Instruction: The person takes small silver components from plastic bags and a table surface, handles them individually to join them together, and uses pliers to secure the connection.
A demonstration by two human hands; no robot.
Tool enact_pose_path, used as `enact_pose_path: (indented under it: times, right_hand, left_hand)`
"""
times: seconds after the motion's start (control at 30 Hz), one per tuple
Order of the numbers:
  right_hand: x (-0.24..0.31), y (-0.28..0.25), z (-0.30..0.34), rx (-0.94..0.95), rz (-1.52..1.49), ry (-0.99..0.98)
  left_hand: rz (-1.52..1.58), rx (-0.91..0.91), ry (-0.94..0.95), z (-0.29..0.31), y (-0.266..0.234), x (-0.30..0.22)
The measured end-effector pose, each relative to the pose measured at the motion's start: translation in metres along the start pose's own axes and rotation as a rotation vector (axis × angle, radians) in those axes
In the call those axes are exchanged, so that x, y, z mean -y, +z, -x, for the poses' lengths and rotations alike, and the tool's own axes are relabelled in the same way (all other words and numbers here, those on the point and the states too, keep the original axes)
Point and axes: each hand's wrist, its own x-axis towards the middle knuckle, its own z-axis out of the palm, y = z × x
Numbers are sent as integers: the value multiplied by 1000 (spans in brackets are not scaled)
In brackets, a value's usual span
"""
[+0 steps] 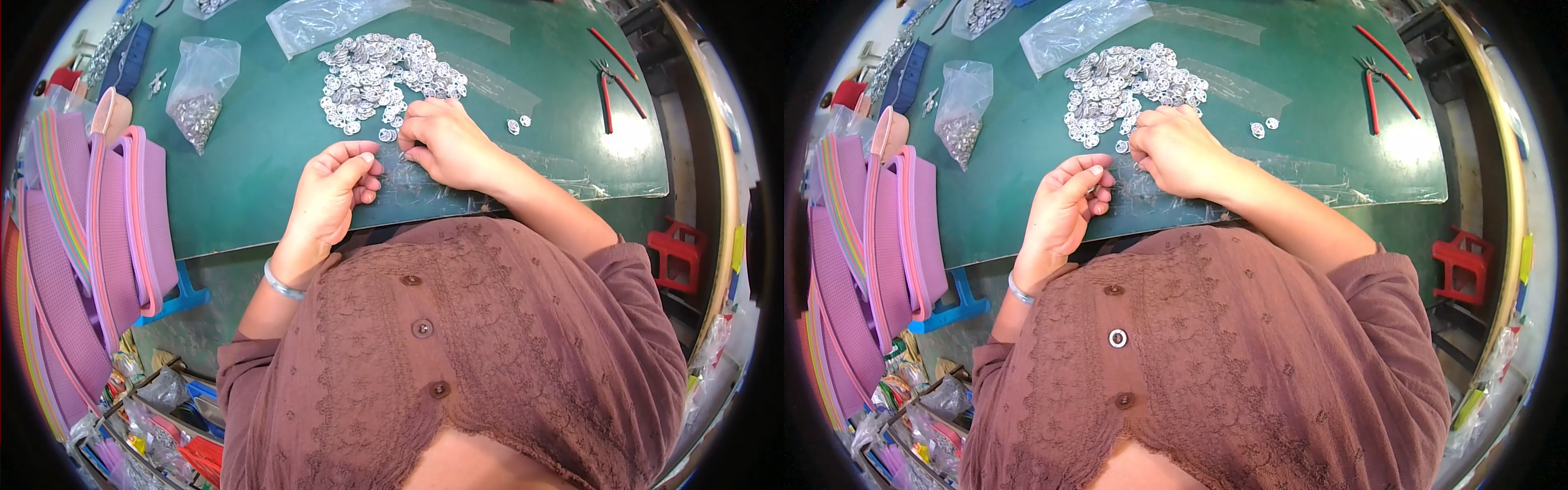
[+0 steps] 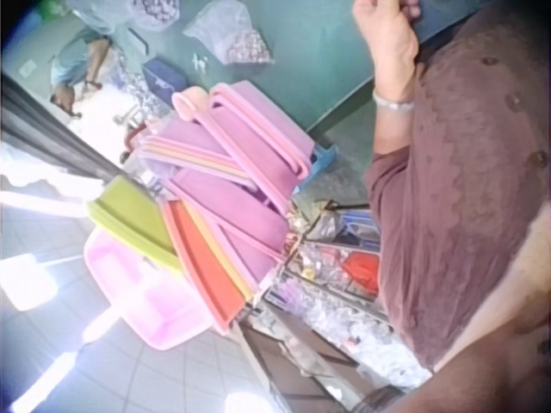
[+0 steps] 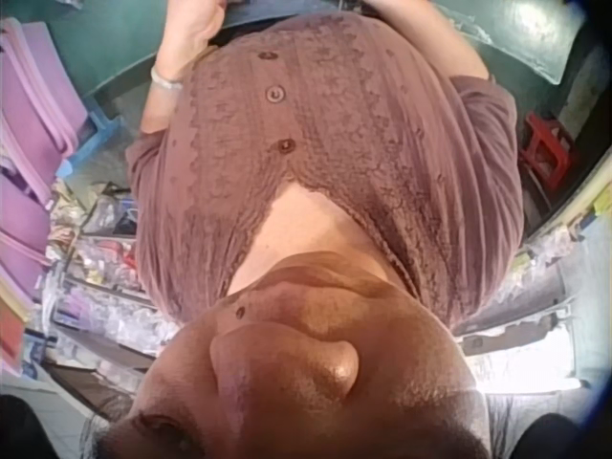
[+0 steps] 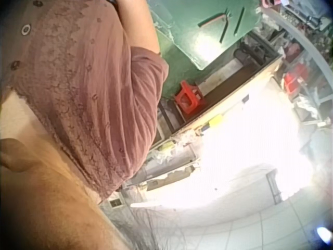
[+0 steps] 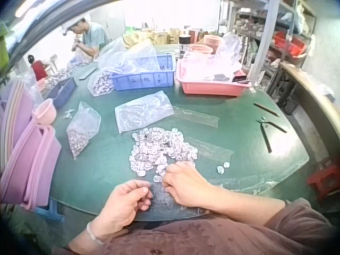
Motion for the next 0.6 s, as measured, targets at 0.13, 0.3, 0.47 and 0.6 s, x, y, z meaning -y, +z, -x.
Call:
enact_pose_path:
  times: [0.13, 0.3, 0.47, 0.6]
  right_hand:
    - [5, -4, -2, -66, -233, -51]
    - [11, -7, 2, -224, -311, -202]
    - [-15, -40, 20, -309, 102, -158]
    - [-104, -113, 70, -454, 555, 360]
  left_hand:
    - [-118, 96, -99, -1, 1, -5]
    - [83, 171, -125, -2, 9, -4]
    - [110, 122, -58, -6, 10, 1]
    - [110, 76, 71, -7, 11, -5]
